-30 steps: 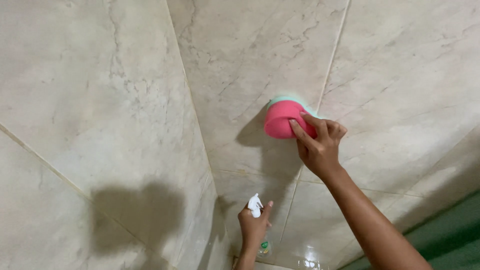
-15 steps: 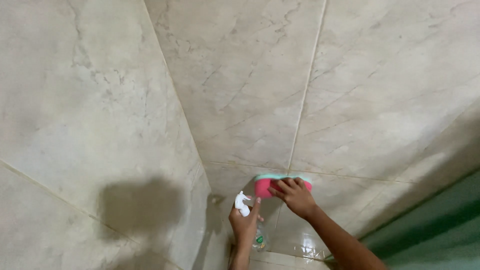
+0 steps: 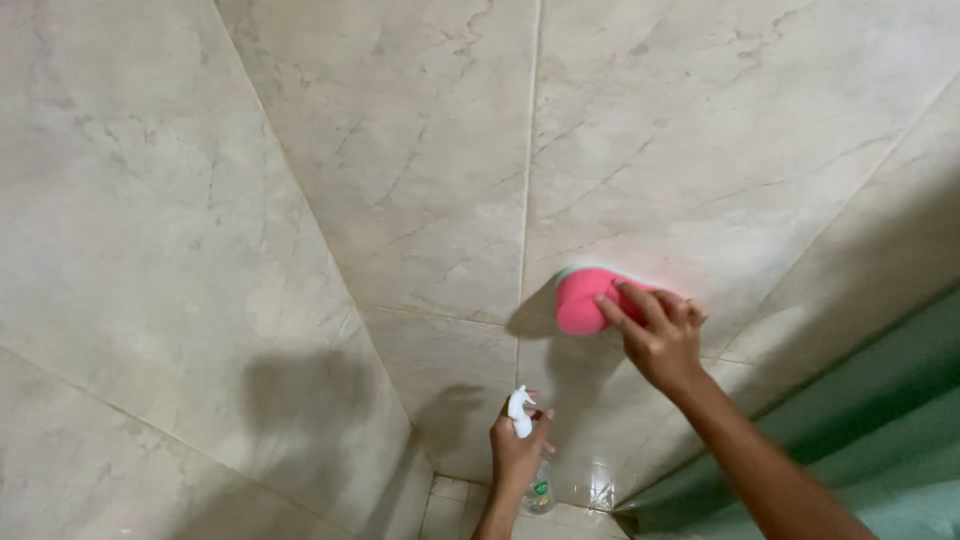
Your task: The person sprays a cleaning solution onto the tiled wall and scrubs the surface with a pink sponge. They repeatedly apply the spray and wipe the tiles in a circular motion to clean the grout lines and tile faces.
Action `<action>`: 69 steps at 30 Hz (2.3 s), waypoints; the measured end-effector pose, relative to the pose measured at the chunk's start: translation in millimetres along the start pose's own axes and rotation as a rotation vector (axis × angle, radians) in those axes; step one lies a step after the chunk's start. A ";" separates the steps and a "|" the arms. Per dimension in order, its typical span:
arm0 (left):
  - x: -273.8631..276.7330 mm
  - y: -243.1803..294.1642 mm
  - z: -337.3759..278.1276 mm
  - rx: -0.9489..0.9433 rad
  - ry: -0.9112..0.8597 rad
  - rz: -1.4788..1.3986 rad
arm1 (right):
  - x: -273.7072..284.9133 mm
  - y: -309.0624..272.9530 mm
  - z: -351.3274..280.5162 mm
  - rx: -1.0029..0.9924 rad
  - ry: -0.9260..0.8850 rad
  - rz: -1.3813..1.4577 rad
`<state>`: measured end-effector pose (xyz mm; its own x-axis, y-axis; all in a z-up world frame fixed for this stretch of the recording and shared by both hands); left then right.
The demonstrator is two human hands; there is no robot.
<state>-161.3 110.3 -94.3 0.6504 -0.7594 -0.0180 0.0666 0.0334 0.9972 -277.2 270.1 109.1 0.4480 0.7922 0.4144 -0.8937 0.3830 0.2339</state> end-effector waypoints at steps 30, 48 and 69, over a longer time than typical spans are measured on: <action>-64.4 6.6 -56.5 0.013 0.310 0.058 | -62.2 7.9 -192.0 0.151 -0.521 0.201; -117.7 -41.5 -69.7 0.065 0.195 -0.029 | 83.5 82.0 -8.8 -0.241 0.148 0.169; -100.2 -28.8 -69.3 0.078 0.152 0.048 | 0.6 29.9 -139.2 -0.032 -0.317 0.243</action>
<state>-176.0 230.4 -126.2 0.7588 -0.6509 0.0244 -0.0217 0.0122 0.9997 -307.3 348.1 -6.1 0.2051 0.6773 0.7066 -0.9727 0.2211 0.0704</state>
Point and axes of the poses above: each hand's wrist, its own z-axis towards the middle knuckle, its own x-axis out of the back of the hand, y = z × x, the point moved 6 cm from there along z, towards the middle knuckle, and after that the axes turned 15 degrees about z, right-handed, at the moved point
